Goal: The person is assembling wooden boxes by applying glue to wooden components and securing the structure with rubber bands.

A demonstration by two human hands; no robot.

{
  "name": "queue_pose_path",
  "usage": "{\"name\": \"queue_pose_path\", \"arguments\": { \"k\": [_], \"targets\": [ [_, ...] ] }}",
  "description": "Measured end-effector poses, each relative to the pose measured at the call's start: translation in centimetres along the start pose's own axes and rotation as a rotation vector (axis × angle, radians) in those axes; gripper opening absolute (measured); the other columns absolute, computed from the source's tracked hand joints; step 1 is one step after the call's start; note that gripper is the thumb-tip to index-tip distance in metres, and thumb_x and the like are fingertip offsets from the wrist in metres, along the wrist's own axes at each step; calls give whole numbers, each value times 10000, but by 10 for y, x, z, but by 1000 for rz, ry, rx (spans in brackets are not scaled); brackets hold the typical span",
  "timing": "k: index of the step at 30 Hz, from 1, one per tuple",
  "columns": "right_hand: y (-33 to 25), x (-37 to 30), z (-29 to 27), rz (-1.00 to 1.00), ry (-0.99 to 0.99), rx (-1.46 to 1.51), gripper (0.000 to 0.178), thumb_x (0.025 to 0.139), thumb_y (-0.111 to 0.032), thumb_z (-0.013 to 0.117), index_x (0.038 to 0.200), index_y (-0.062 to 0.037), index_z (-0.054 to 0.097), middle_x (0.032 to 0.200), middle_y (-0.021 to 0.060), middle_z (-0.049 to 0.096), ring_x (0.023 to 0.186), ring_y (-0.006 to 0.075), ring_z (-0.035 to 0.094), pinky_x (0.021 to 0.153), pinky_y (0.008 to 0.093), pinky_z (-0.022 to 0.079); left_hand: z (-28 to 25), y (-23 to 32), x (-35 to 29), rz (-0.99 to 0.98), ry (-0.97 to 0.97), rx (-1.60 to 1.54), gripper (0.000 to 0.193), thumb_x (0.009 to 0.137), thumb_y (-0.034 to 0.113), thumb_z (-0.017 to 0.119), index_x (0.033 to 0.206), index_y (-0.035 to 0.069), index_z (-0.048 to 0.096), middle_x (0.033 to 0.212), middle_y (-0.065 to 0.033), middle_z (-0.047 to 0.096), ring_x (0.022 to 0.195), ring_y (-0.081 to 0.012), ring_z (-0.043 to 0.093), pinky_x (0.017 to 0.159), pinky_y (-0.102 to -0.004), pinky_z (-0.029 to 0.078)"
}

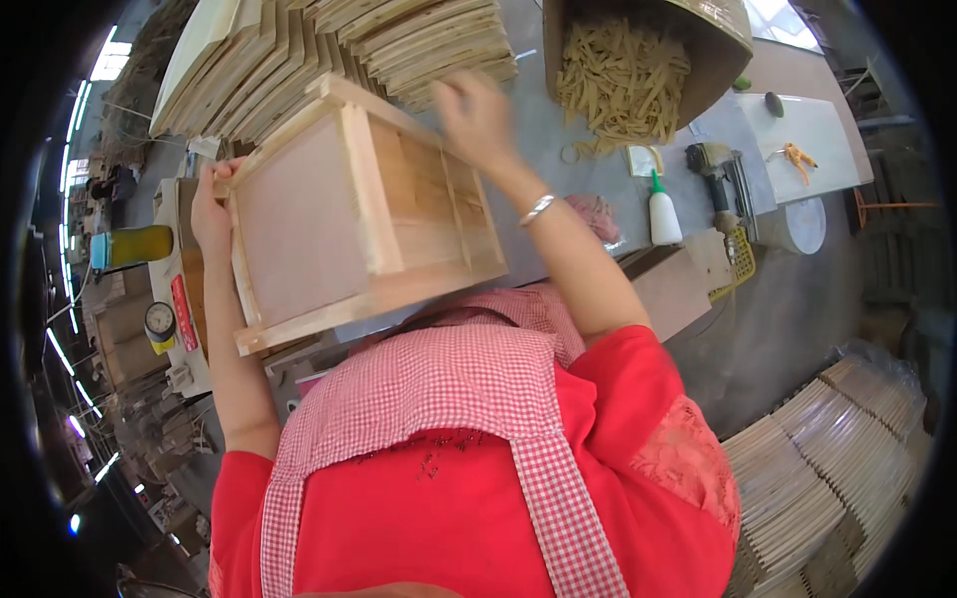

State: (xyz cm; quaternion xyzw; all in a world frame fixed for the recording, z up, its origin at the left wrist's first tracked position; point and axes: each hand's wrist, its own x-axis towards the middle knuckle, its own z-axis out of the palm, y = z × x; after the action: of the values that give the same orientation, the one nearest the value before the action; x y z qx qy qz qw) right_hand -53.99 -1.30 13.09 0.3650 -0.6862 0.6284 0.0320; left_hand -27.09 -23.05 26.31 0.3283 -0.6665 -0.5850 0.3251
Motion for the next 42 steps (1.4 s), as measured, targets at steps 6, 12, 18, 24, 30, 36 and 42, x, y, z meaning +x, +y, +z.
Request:
{"name": "queue_pose_path", "arguments": {
  "k": [6, 12, 18, 24, 30, 36, 42],
  "targets": [
    [212, -118, -96, 148, -364, -805, 223, 822, -182, 650, 1001, -49, 666, 1046, 172, 643, 1002, 385, 604, 905, 469, 472, -5, -2, 6, -9, -4, 81, 371, 1080, 294, 325, 854, 62, 506, 1088, -150, 686, 1030, -189, 588, 975, -308, 409],
    [215, -109, -90, 219, -764, -883, 183, 829, -177, 572, 864, -50, 698, 882, 172, 696, 962, 377, 656, 880, 438, 509, -2, 0, 2, -2, 19, 79, 367, 1080, 285, 311, 837, 69, 481, 1081, -149, 687, 1022, -193, 584, 976, -309, 409],
    [102, -8, -71, 424, -359, -62, 212, 927, -222, 619, 864, -26, 665, 691, 106, 635, 596, 213, 619, 559, 379, 483, 2, 1, 3, 349, -37, 666, 399, 1066, 285, 364, 1191, -10, 603, 1088, -105, 708, 991, -205, 631, 936, -342, 458],
    [-154, 53, -61, -214, -442, 61, 125, 953, -138, 603, 985, -22, 636, 779, 78, 618, 645, 191, 577, 612, 320, 481, 62, 72, -39, 829, 44, 589, 553, 871, 201, 709, 1364, 26, 531, 1309, -143, 617, 1211, -286, 590, 1027, -354, 437],
    [-255, 15, -18, -570, -663, 160, 169, 900, -155, 650, 1022, -39, 634, 850, 133, 642, 769, 321, 643, 679, 375, 512, 49, 115, -94, 661, -492, 435, 482, 836, 143, 700, 1280, -13, 595, 1244, -130, 630, 1140, -257, 605, 981, -337, 448],
    [-228, -10, -40, -603, -292, 257, 269, 869, -88, 668, 1135, -53, 675, 993, 125, 685, 912, 292, 662, 794, 354, 531, 27, 102, -110, 198, -417, 44, 379, 1038, 286, 502, 1123, -57, 639, 791, -61, 639, 752, -143, 610, 787, -293, 500],
    [26, -17, -125, 11, 173, -265, 153, 870, -93, 636, 977, -15, 712, 926, 162, 685, 834, 308, 664, 749, 358, 527, 5, 101, -104, 202, -373, -240, 358, 1065, 303, 416, 1106, -6, 591, 705, -30, 487, 783, -193, 543, 1003, -462, 439]
  ]
}}
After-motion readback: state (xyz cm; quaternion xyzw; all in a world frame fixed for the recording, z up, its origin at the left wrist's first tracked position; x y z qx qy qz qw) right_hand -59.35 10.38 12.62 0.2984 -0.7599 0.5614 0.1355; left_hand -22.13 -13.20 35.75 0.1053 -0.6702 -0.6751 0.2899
